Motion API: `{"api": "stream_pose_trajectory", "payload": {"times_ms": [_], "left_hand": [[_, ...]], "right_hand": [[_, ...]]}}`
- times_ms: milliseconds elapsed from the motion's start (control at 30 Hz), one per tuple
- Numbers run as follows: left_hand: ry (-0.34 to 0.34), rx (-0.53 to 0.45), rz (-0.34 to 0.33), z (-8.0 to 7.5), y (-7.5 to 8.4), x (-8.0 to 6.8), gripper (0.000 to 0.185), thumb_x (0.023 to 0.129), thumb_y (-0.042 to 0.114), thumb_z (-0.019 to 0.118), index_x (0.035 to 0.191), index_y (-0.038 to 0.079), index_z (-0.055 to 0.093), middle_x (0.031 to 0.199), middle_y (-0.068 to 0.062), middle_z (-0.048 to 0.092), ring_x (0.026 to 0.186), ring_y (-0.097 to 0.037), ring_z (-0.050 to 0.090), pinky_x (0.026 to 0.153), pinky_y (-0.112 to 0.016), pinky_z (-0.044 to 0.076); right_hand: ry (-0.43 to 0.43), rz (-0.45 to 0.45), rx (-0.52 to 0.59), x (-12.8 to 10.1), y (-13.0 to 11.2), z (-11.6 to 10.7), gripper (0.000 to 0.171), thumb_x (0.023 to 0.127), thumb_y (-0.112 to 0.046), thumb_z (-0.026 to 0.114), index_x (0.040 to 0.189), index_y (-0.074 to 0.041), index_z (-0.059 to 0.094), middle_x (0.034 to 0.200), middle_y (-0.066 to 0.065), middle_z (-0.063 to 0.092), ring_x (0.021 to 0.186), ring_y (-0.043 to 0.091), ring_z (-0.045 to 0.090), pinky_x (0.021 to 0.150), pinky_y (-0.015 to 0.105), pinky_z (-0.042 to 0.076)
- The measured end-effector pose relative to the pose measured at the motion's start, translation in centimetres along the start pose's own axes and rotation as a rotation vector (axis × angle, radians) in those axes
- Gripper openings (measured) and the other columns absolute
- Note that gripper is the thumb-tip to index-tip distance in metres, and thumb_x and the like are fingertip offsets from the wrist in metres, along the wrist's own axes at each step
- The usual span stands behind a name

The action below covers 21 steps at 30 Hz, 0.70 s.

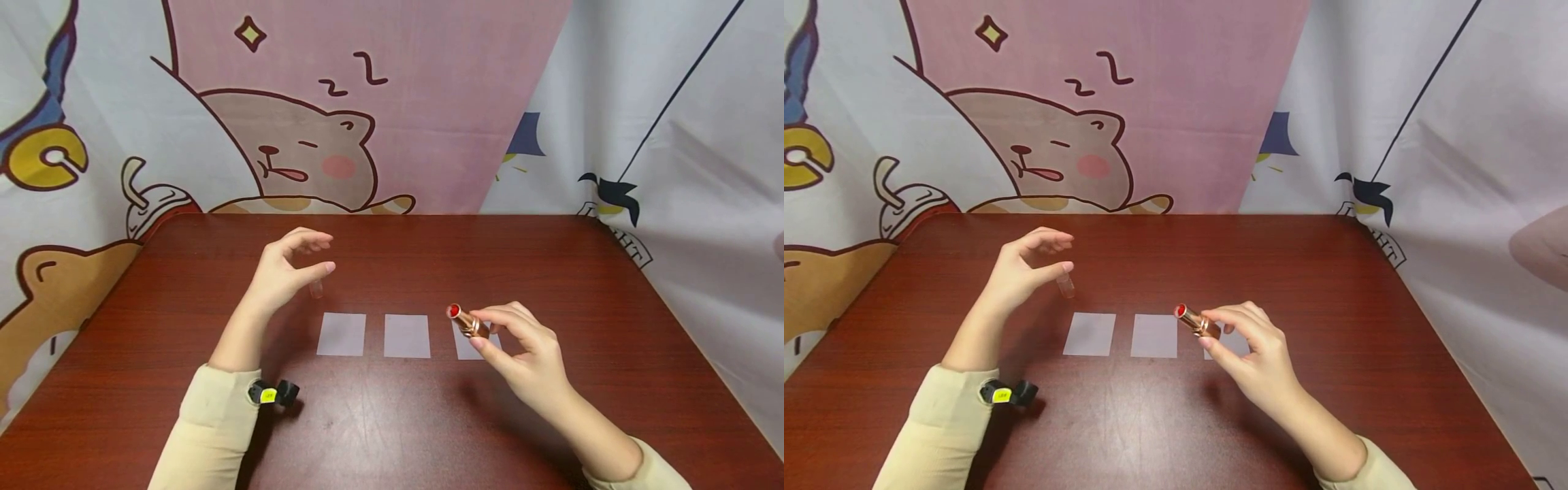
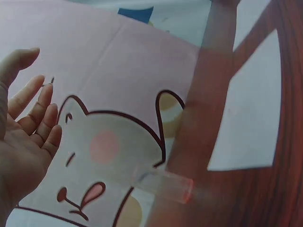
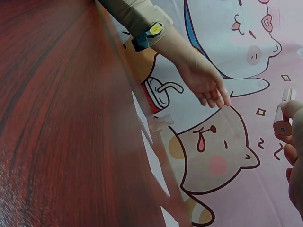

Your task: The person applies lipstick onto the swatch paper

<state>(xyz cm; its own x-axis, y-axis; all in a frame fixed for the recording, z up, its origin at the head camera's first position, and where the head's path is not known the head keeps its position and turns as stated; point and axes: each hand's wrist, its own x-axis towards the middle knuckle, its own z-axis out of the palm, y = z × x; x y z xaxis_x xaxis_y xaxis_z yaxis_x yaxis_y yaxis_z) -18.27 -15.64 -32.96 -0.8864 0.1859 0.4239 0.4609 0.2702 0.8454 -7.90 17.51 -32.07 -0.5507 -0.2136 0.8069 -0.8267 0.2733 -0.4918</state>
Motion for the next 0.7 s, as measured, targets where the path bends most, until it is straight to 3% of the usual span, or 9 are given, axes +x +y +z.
{"api": "stream_pose_trajectory", "payload": {"times_ms": [100, 200, 333, 433, 700], "left_hand": [[-0.011, -0.064, -0.002, 0.4, 0.9, -0.1, 0.036, 0.078, 0.003, 0.077, 0.112, 0.004, 0.067, 0.106, -0.007, 0.063, 0.099, -0.022, 0.052, 0.066, -0.030, 0.052], [-0.020, -0.119, -0.001, 0.9, 1.6, -0.3, 0.036, 0.078, 0.002, 0.077, 0.112, 0.004, 0.067, 0.105, -0.007, 0.062, 0.098, -0.021, 0.052, 0.045, -0.032, 0.051], [-0.027, -0.142, 0.091, 1.7, 2.5, -0.4, 0.037, 0.075, -0.004, 0.077, 0.110, 0.002, 0.067, 0.104, -0.011, 0.064, 0.095, -0.023, 0.053, 0.067, -0.031, 0.050], [-0.043, -0.156, 0.178, 2.5, 3.1, -0.4, 0.038, 0.072, -0.008, 0.078, 0.108, -0.001, 0.067, 0.102, -0.017, 0.064, 0.094, -0.024, 0.054, 0.084, -0.034, 0.042], [-0.092, -0.210, 0.250, 4.4, 4.3, -0.9, 0.042, 0.069, -0.009, 0.079, 0.108, -0.001, 0.067, 0.101, -0.010, 0.066, 0.095, -0.026, 0.055, 0.084, -0.035, 0.042]], "right_hand": [[0.002, 0.001, -0.001, 0.0, 0.0, 0.0, 0.037, 0.091, -0.029, 0.068, 0.093, 0.008, 0.068, 0.083, 0.008, 0.067, 0.075, 0.012, 0.052, 0.068, 0.018, 0.041], [0.002, 0.001, 0.001, 0.0, 0.0, 0.0, 0.036, 0.090, -0.028, 0.068, 0.094, 0.008, 0.068, 0.084, 0.008, 0.067, 0.075, 0.012, 0.052, 0.067, 0.018, 0.041], [0.003, -0.003, 0.007, 0.0, 0.0, 0.0, 0.035, 0.090, -0.027, 0.068, 0.094, 0.008, 0.068, 0.084, 0.008, 0.067, 0.075, 0.012, 0.052, 0.067, 0.018, 0.041], [0.006, -0.006, 0.011, 0.0, 0.0, 0.1, 0.035, 0.090, -0.027, 0.068, 0.094, 0.008, 0.068, 0.083, 0.008, 0.067, 0.075, 0.012, 0.052, 0.068, 0.018, 0.041], [0.004, -0.013, 0.017, 0.0, 0.1, 0.1, 0.034, 0.090, -0.026, 0.068, 0.094, 0.008, 0.068, 0.083, 0.008, 0.067, 0.075, 0.013, 0.052, 0.067, 0.022, 0.042]]}}
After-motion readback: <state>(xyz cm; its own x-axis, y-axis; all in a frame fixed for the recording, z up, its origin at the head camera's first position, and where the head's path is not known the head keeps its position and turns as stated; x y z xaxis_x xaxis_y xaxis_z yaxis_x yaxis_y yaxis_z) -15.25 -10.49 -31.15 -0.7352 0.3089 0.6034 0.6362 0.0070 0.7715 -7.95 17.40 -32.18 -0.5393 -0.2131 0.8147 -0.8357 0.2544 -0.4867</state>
